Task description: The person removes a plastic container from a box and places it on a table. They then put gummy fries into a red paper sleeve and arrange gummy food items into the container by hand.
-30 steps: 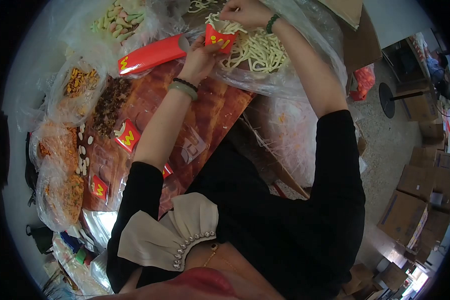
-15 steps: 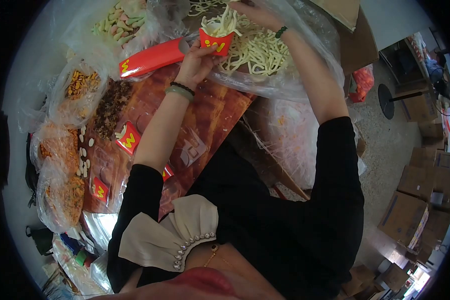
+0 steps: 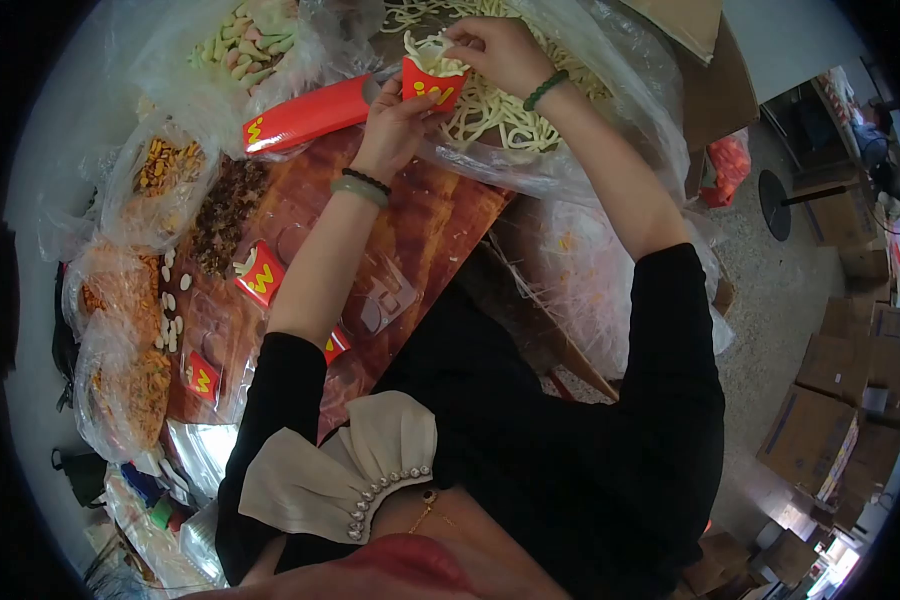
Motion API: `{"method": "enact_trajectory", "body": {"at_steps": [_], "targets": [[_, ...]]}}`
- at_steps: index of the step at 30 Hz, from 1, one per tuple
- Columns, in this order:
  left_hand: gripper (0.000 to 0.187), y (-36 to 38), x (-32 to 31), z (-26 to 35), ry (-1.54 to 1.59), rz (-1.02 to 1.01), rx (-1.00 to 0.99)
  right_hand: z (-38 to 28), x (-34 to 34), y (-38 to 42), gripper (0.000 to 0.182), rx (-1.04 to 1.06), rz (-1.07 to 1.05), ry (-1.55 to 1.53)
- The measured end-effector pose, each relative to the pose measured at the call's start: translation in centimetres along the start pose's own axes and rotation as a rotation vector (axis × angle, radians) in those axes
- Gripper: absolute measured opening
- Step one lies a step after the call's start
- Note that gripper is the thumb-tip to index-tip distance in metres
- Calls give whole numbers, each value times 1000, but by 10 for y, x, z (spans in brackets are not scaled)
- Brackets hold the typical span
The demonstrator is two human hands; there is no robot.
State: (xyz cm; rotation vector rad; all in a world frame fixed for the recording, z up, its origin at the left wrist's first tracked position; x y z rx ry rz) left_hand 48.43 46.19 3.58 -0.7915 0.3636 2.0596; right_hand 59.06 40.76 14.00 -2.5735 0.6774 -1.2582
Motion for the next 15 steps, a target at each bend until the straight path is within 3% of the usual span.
{"method": "enact_trajectory", "body": {"at_steps": [2, 3, 5, 8, 12, 14, 15], "targets": [[37, 1, 3, 1, -12, 23, -7, -35, -17, 5, 26, 358, -116, 247], [36, 0, 3, 2, -37, 13, -14, -36, -18, 4, 26, 360, -117, 246], [36, 3, 1, 2, -62, 5, -18, -32, -43, 7, 22, 269, -402, 195], [42, 8, 4, -1, -40, 24, 1, -43, -42, 10, 19, 197, -499, 41], [42, 14, -1, 0, -6, 0, -1, -42, -40, 5, 18, 280, -430, 102], [43, 15, -1, 1, 5, 17, -6, -42, -20, -2, 18, 243, -218, 76], [39, 15, -4, 2, -8, -10, -18, -43, -21, -1, 18, 242, -219, 75]]}}
Point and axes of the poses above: each hand's wrist, its own y-axis away from the middle knuckle, its own x-axis out of the back of the hand, z = x × y, the point moved 10 cm from there along -y, towards the middle knuckle, and after that the axes turned 1 degree about y, right-handed, at the moved point
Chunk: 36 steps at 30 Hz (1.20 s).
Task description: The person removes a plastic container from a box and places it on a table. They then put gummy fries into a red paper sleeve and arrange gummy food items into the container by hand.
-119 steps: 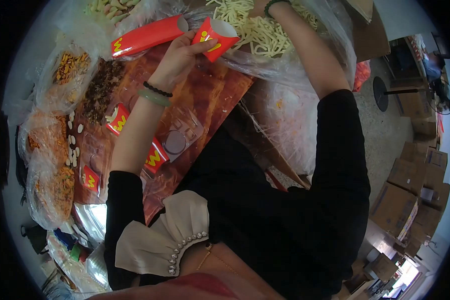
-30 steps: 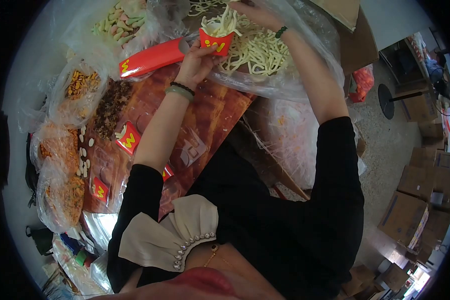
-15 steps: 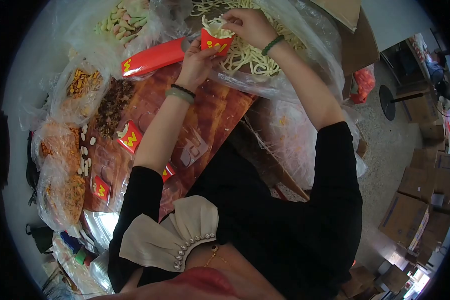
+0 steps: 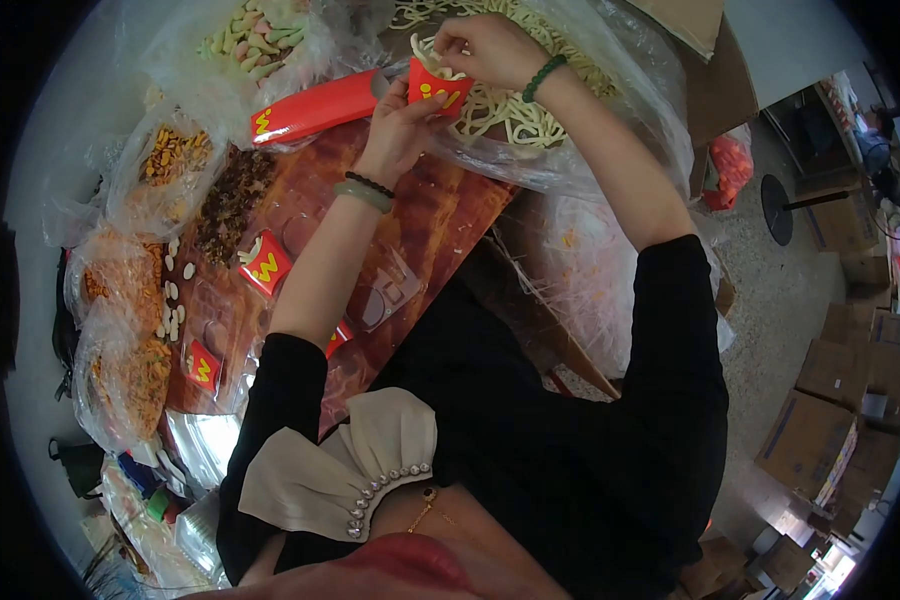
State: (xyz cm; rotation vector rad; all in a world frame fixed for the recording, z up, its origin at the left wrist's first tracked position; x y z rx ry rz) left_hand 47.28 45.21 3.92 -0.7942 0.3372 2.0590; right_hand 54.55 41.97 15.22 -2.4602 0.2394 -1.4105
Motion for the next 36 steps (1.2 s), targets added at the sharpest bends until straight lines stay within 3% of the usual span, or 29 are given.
{"method": "enact_trajectory", "body": {"at_steps": [2, 6, 8, 12, 14, 15, 17, 18, 21, 22, 24, 28, 31, 33, 36], "targets": [[37, 1, -5, 3, -14, -29, -14, -15, -7, -1, 18, 56, -61, 175], [38, 10, -6, 7, -10, 10, -33, -19, -14, -2, 18, 80, -202, 80], [37, 14, -7, 11, -17, 36, -50, 0, 10, -8, 21, -119, 64, -106], [41, 19, -20, 11, -41, -12, -48, -14, 11, -17, 23, -121, 52, -35], [41, 22, -20, 11, -47, -4, -42, -3, -9, -11, 26, -403, -167, -209], [41, 24, -20, 8, 0, -5, -9, -2, -13, -11, 26, -399, -169, -208], [41, 26, -17, 4, 50, -3, 22, -15, 22, -14, 29, -104, 247, -300], [38, 26, -15, 0, 77, -11, 46, -8, 23, -14, 29, -103, 242, -300], [37, 33, -12, 0, 132, -7, 74, 11, 55, 4, 34, -135, 393, 159], [37, 35, -10, 3, 161, 3, 74, 15, 57, 13, 34, -133, 392, 159], [38, 34, -5, 7, 172, 8, 63, 38, 27, 27, 34, -313, 91, -25], [38, 41, -9, 15, 180, -6, 3, -5, 4, 42, 22, -174, -21, -378], [42, 50, -10, 20, 96, 31, -7, -18, 12, 38, 18, -61, 76, -252], [43, 59, -13, 27, 74, 30, -11, -47, 18, 33, 18, 133, 99, 8], [45, 66, -9, 31, 37, 48, -39, -78, -6, 30, 15, 306, -20, 188]]}}
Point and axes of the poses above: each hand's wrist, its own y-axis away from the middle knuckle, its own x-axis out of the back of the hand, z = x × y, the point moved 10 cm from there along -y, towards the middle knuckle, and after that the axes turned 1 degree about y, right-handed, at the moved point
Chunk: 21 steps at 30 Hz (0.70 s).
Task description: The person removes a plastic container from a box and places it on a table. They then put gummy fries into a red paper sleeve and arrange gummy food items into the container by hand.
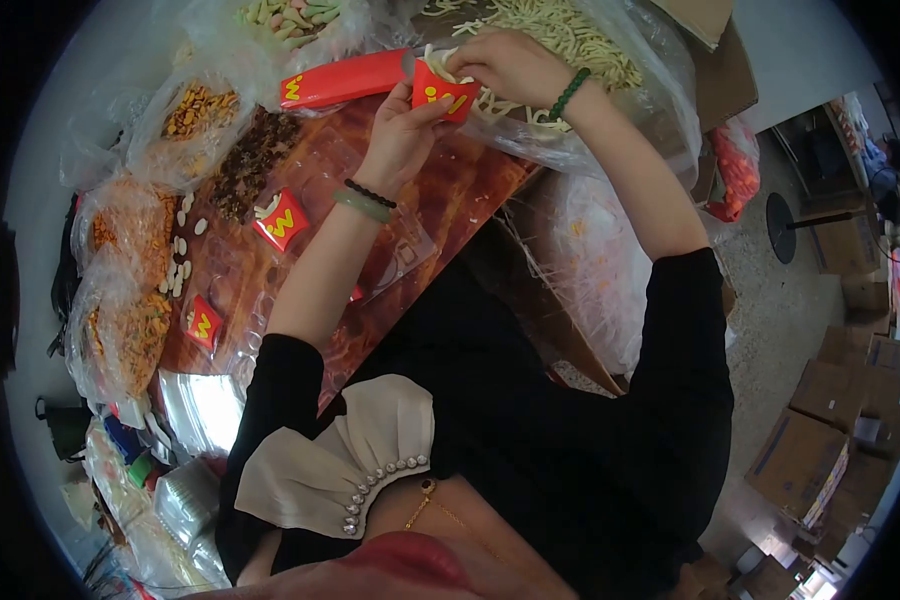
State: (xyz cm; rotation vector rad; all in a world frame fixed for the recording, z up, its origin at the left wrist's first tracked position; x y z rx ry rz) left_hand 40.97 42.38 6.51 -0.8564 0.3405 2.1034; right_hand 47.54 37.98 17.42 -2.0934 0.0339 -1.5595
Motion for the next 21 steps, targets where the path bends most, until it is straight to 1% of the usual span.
{"method": "enact_trajectory", "body": {"at_steps": [1, 3, 4, 6, 7, 9, 10, 11, 12, 13, 15, 16, 17, 18, 19, 21], "targets": [[45, 4, 2, 4, -19, 16, -24, -6, -2, -3, 15, 10, -4, -8], [44, 16, 6, 14, -1, 37, -60, -9, -13, -13, 15, -66, -80, -187], [44, 24, 8, 22, 19, 47, -87, -21, -13, -18, 15, -49, -84, -199], [44, 42, 12, 38, 8, 75, -139, -24, 4, -27, 17, -247, 99, -263], [43, 50, 14, 47, 1, 84, -178, -34, 3, -36, 17, -229, 93, -277], [43, 69, 22, 62, -38, 124, -221, -72, 11, -51, 18, 12, 193, -179], [43, 79, 28, 68, -72, 147, -250, -80, 4, -55, 18, 31, 185, -198], [43, 89, 35, 73, -75, 174, -266, -83, -7, -60, 19, 7, 161, -224], [41, 99, 43, 80, -109, 198, -316, -88, -17, -66, 19, -13, 133, -252], [39, 111, 49, 87, -144, 225, -364, -101, -25, -72, 19, 13, 119, -274], [39, 137, 60, 98, -117, 293, -404, -139, -33, -79, 17, 151, 163, -24], [39, 150, 66, 104, -87, 325, -428, -152, -42, -83, 17, 178, 155, -48], [39, 162, 74, 108, -92, 357, -446, -167, -47, -85, 17, 236, 191, -113], [39, 176, 80, 116, -135, 390, -506, -181, -50, -87, 16, 294, 228, -177], [39, 190, 85, 125, -178, 423, -565, -194, -57, -93, 16, 320, 220, -199], [39, 218, 98, 132, -182, 494, -594, -218, -79, -105, 18, 349, 78, -311]]}}
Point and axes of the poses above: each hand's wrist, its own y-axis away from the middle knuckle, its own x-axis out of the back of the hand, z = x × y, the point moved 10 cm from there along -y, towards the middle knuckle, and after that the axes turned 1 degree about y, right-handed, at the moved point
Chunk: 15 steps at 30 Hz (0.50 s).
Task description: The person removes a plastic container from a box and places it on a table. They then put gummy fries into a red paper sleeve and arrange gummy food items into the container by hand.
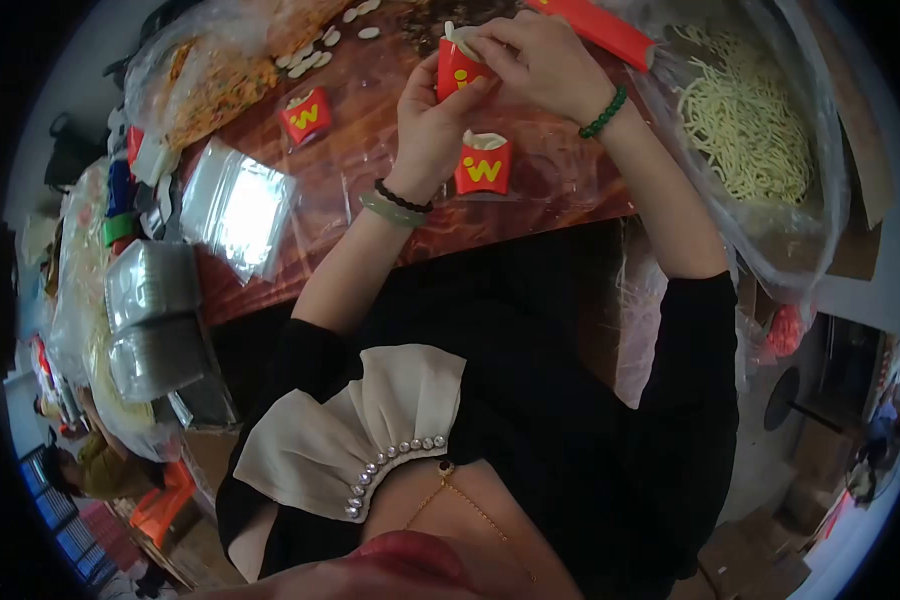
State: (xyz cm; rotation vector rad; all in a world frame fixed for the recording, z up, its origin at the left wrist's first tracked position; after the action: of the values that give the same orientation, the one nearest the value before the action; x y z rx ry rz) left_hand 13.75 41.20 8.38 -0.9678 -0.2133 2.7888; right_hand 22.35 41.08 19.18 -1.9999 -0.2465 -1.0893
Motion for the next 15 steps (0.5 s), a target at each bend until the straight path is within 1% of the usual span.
{"method": "enact_trajectory", "body": {"at_steps": [3, 4, 5, 6, 7, 9, 10, 12, 13, 15], "targets": [[39, 19, 32, 19, 11, 84, -48, -19, -43, -16, 22, -4, -192, -190], [39, 25, 39, 28, 41, 99, -77, -28, -51, -20, 22, 14, -202, -208], [39, 32, 47, 35, 35, 120, -92, -40, -55, -25, 22, 48, -169, -265], [39, 41, 54, 39, 59, 140, -71, -51, -58, -30, 22, 80, -138, -323], [39, 49, 59, 43, 83, 157, -48, -61, -64, -35, 22, 96, -147, -337], [39, 66, 70, 57, 47, 199, -47, -91, -75, -41, 24, 234, -203, -432], [39, 73, 76, 60, 15, 220, -35, -93, -84, -40, 24, 246, -212, -443], [39, 82, 92, 61, 9, 236, -72, -92, -110, -38, 26, 272, -266, -332], [39, 85, 95, 67, 5, 236, -101, -96, -113, -39, 26, 283, -272, -339], [41, 96, 103, 70, 26, 280, -113, -119, -120, -33, 24, 514, -272, -33]]}}
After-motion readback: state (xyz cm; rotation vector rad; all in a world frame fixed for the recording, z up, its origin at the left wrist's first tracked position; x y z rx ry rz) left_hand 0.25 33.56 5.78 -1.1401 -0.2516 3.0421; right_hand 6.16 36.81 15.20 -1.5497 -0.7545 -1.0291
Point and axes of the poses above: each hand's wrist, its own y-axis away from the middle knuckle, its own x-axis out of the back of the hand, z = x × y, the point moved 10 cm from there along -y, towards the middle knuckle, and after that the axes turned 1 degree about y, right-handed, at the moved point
